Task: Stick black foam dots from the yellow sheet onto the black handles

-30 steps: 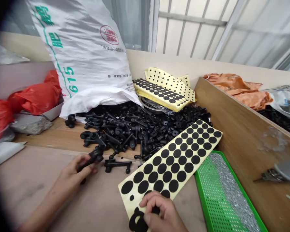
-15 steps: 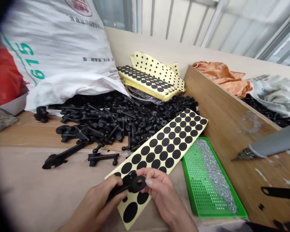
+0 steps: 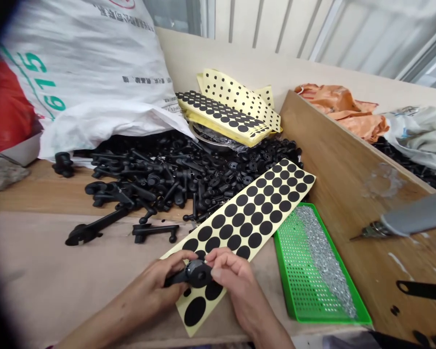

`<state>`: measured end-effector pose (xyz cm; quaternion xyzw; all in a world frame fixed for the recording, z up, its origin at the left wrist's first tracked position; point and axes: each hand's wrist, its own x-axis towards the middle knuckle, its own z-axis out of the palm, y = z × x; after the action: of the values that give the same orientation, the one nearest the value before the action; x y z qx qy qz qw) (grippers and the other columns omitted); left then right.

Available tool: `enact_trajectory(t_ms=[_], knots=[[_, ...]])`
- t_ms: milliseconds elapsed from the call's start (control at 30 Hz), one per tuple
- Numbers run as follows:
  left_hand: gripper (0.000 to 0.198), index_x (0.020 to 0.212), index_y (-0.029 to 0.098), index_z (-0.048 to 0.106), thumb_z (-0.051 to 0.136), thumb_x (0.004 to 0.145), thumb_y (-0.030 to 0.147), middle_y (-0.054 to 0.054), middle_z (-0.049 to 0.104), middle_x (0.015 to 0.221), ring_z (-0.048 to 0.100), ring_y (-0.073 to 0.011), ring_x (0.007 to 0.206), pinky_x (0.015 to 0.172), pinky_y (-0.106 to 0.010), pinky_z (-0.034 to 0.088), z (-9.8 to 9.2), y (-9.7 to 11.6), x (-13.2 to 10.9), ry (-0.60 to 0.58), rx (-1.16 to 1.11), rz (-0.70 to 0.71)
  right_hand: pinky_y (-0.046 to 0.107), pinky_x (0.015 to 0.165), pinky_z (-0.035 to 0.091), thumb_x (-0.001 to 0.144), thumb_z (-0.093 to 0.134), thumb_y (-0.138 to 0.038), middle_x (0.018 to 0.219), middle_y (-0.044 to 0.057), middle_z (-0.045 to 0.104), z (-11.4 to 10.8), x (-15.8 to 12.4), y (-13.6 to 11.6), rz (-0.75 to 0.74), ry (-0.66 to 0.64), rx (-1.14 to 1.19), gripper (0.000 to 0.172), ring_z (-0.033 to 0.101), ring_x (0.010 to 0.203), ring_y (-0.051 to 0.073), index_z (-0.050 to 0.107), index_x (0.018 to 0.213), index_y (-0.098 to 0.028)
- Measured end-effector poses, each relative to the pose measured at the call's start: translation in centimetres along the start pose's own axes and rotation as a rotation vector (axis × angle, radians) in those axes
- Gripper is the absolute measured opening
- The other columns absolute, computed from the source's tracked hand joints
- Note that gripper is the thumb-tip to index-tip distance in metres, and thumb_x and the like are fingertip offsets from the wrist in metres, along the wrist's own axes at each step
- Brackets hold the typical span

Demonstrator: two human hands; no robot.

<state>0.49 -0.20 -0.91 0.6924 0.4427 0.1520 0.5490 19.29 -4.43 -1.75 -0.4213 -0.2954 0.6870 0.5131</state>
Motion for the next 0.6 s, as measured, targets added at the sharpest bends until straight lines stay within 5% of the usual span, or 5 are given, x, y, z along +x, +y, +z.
enact_trajectory(t_ms=[233, 600], knots=[[0.039, 0.105, 0.017, 0.059, 0.043, 0.069, 0.015, 0.004, 0.056, 0.066, 0.046, -0.0126, 0.058, 0.052, -0.022, 0.035, 0.47, -0.32, -0.06, 0.009, -0.091, -0.015, 0.030, 0.074, 0.035, 0.066, 0.071, -0.027, 0.089, 0.004, 0.056, 0.11, 0.20, 0.08, -0.029, 0.026, -0.082, 0.018, 0.047, 0.082, 0.020, 0.057, 0.059, -0.018], [0.048, 0.115, 0.016, 0.061, 0.044, 0.069, 0.016, -0.001, 0.068, 0.078, 0.057, -0.0160, 0.067, 0.056, -0.022, 0.042, 0.53, 0.00, -0.39, 0.046, -0.075, -0.038, 0.029, 0.073, 0.035, 0.069, 0.069, -0.027, 0.086, 0.004, 0.056, 0.23, 0.19, 0.41, -0.038, 0.037, -0.159, 0.018, 0.047, 0.082, 0.020, 0.057, 0.060, -0.018]])
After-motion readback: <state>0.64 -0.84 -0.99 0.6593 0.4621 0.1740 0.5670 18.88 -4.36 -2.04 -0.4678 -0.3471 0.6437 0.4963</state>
